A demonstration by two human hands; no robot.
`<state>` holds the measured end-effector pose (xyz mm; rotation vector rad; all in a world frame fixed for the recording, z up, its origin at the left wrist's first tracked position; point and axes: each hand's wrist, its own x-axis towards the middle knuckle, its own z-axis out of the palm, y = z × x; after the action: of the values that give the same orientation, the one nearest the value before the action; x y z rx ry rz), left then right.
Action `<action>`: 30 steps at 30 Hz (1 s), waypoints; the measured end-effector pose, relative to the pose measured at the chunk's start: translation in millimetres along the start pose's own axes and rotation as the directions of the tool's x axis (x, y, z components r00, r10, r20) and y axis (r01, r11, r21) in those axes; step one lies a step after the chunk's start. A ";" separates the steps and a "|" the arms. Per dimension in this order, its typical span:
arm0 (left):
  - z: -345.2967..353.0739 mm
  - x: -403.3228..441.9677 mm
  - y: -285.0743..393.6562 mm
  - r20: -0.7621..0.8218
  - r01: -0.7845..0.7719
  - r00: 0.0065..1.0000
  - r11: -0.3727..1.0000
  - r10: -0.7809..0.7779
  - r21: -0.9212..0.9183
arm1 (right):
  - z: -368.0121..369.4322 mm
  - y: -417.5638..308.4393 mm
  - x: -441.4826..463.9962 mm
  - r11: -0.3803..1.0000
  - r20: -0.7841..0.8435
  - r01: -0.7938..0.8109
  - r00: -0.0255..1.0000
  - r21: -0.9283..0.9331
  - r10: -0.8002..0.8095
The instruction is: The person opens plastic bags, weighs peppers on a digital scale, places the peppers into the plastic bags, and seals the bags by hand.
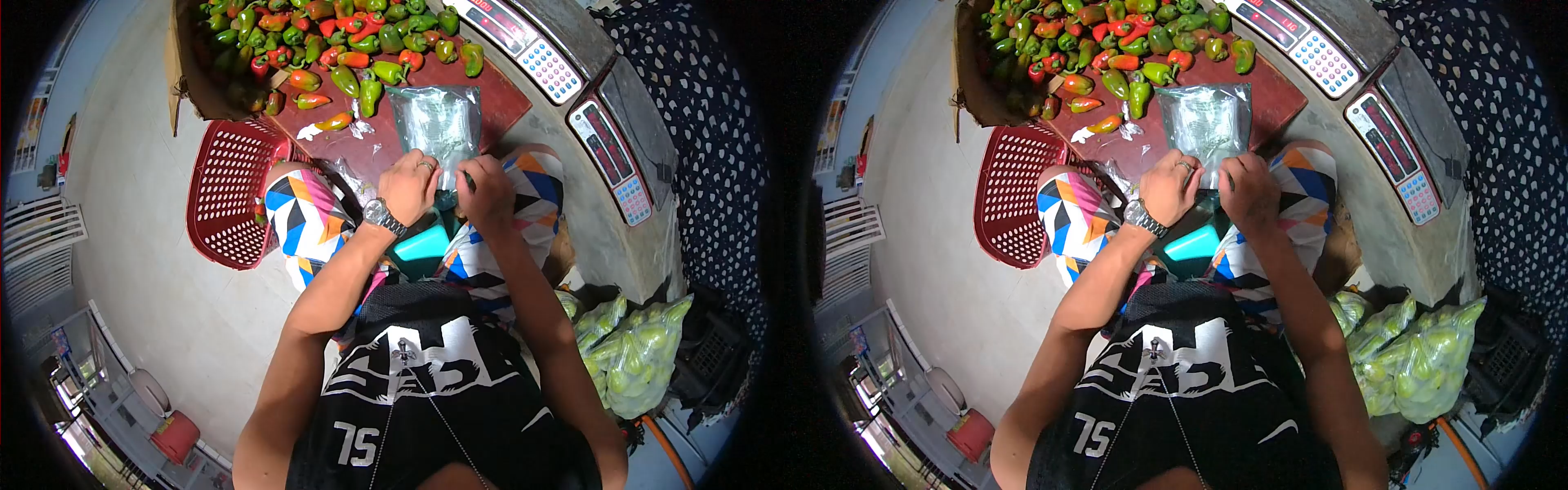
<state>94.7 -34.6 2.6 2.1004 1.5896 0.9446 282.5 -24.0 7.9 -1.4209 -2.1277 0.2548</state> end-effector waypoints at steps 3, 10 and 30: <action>-0.3 0.1 -0.5 -0.003 -0.009 1.000 1.000 0.009 -0.017 | -6.3 -9.6 4.3 0.999 -0.012 0.042 0.999 0.032 -0.042; -1.6 0.1 2.2 -0.002 -0.010 1.000 0.999 0.010 -0.031 | 2.6 -2.5 2.6 0.999 -0.009 0.047 0.999 -0.010 -0.048; -10.2 3.0 16.8 -0.063 0.013 0.998 0.997 -0.018 -0.078 | -3.0 -8.5 5.9 0.956 -0.160 0.118 0.984 0.269 -0.077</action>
<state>100.3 -38.3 21.4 2.0223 1.5714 1.0605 275.8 -22.7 16.2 -1.1334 -1.9467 0.3813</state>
